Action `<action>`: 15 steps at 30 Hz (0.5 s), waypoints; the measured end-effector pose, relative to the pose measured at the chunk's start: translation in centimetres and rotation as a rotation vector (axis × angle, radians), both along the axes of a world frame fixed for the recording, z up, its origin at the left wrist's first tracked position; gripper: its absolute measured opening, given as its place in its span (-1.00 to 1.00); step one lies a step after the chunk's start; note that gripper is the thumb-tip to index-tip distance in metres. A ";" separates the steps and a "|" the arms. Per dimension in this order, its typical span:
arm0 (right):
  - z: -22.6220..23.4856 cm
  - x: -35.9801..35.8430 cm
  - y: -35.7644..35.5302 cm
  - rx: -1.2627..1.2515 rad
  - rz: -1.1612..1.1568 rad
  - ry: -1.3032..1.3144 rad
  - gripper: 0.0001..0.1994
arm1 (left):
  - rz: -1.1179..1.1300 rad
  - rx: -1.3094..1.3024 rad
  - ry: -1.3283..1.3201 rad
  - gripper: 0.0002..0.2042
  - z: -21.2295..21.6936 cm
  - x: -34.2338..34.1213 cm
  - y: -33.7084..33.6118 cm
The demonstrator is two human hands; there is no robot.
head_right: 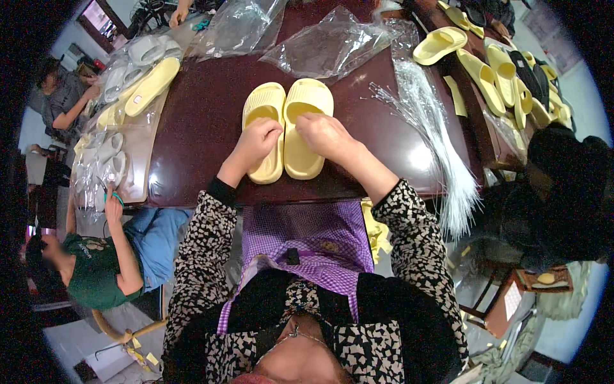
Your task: The person fastens pairs of slippers together by threading plastic tag fasteners through them and securing them by hand.
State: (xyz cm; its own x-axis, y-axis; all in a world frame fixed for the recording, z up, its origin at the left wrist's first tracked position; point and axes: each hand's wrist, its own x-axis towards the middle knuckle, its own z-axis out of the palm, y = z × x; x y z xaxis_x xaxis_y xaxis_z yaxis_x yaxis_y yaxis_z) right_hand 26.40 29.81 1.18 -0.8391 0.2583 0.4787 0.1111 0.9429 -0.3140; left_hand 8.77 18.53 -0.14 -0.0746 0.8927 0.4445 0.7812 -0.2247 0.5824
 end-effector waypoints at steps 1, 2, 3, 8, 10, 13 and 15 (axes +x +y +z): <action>0.0 0.0 0.2 -0.039 -0.011 0.000 -0.92 | 0.020 0.025 0.014 -0.87 -0.3 0.0 0.3; -0.1 0.0 0.3 -0.079 -0.022 0.000 -0.91 | 0.041 0.050 0.027 -0.87 -0.5 0.0 0.5; -0.3 0.1 0.4 -0.077 -0.021 0.000 -0.91 | 0.041 0.052 0.026 -0.87 -0.6 0.0 0.6; -1.4 0.5 1.9 -0.228 -0.083 0.359 -0.87 | 0.080 0.077 0.055 -0.89 -1.0 -0.3 0.8; -1.9 0.5 3.6 -0.300 -0.287 0.409 -0.85 | 0.076 0.059 0.070 -0.90 -0.8 -0.3 1.2; -2.1 -1.1 6.4 -0.259 -0.345 0.383 -0.83 | 0.084 0.077 0.065 -0.91 -0.5 -0.1 1.5; -2.2 -1.6 6.8 -0.243 -0.368 0.372 -0.82 | 0.094 0.084 0.066 -0.91 -0.4 0.0 1.4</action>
State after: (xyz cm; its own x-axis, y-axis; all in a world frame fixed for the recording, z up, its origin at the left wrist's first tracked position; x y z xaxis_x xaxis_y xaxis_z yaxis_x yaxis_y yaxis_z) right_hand 24.78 36.62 -1.06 -0.4603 0.6406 0.6146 0.2587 0.7591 -0.5974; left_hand 8.76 19.94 -0.53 -0.1247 0.8426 0.5239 0.8370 -0.1943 0.5116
